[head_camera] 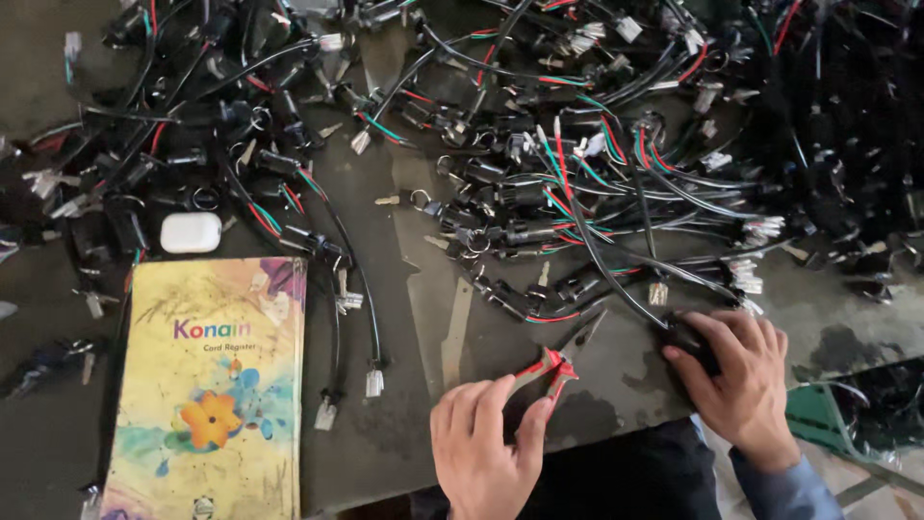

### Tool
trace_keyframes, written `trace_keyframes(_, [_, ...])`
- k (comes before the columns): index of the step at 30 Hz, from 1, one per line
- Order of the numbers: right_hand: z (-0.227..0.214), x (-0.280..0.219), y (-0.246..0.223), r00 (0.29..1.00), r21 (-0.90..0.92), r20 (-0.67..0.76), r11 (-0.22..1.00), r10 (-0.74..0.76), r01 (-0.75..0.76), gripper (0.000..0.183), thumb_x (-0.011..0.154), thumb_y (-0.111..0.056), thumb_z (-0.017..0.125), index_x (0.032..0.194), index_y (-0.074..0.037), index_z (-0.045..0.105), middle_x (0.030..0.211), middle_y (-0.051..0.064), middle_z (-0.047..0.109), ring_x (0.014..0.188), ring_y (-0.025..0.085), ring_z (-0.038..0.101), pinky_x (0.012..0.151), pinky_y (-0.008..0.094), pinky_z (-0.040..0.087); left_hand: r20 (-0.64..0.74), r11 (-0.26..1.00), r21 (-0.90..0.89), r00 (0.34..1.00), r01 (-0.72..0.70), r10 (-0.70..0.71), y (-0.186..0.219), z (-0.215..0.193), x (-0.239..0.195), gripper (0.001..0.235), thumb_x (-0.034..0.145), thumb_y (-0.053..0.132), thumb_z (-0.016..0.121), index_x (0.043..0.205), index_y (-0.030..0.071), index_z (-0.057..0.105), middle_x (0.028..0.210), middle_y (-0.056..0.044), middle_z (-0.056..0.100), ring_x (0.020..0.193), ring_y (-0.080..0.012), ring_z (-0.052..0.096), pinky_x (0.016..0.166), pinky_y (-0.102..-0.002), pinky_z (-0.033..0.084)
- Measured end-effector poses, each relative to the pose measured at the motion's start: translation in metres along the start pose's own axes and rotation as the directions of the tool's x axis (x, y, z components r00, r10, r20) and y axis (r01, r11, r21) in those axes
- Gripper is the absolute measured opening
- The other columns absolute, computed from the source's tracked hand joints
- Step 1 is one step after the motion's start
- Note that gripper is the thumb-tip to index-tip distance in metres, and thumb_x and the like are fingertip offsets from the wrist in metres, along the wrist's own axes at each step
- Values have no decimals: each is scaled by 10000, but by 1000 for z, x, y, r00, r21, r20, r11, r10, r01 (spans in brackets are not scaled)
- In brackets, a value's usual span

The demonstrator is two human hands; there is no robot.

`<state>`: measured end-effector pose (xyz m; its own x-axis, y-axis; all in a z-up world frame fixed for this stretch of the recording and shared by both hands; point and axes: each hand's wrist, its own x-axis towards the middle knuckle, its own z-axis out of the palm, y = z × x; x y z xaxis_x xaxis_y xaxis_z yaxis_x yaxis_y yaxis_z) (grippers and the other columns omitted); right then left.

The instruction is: The person repeatedly strips the outer insulation from short black wires using red-handled pliers. They pick up wires from a pile on the table, strip the ends to expose inner conductors, and place the processed wires back on the table.

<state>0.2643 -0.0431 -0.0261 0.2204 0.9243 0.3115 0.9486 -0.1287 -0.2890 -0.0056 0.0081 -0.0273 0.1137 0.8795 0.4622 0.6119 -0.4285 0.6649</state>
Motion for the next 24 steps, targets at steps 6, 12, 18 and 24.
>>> trace_keyframes(6, [-3, -11, 5, 999, -25, 34, 1000, -15, 16, 490, 832, -337, 731, 1289, -166, 679, 1069, 88, 617, 1049, 317, 559, 938, 451, 382, 36, 999, 26, 999, -24, 23, 4, -3, -9, 473, 842, 416, 803, 1121, 59, 671, 1057, -93, 671, 991, -324, 637, 868, -435, 501])
trace_keyframes(12, [-16, 4, -7, 991, -26, 51, 992, -123, 124, 487, 824, -340, 712, 1287, -198, 668, 953, 68, 596, 959, 294, 555, 896, 464, 385, 58, 995, 74, 997, -60, 56, 13, -5, 2, 600, 782, 504, 807, 1163, 63, 666, 1090, -102, 666, 1000, -325, 634, 856, -451, 479])
trace_keyframes(18, [-36, -10, -28, 976, 123, 171, 986, -134, 114, 368, 820, -283, 717, 1163, -160, 661, 929, 90, 601, 943, 317, 570, 796, 435, 405, 224, 983, 138, 970, -123, 90, 19, -8, 4, 706, 716, 527, 812, 1197, 35, 657, 1103, -120, 649, 1034, -341, 601, 885, -479, 439])
trace_keyframes(24, [-48, -38, -33, 947, 506, 289, 862, -142, -25, 348, 888, -202, 702, 1190, -66, 596, 951, 95, 651, 849, 297, 636, 779, 384, 469, 247, 980, 156, 965, -124, 83, 30, -5, -18, 516, 787, 364, 794, 1163, 36, 660, 1095, -140, 637, 1048, -368, 593, 910, -469, 469])
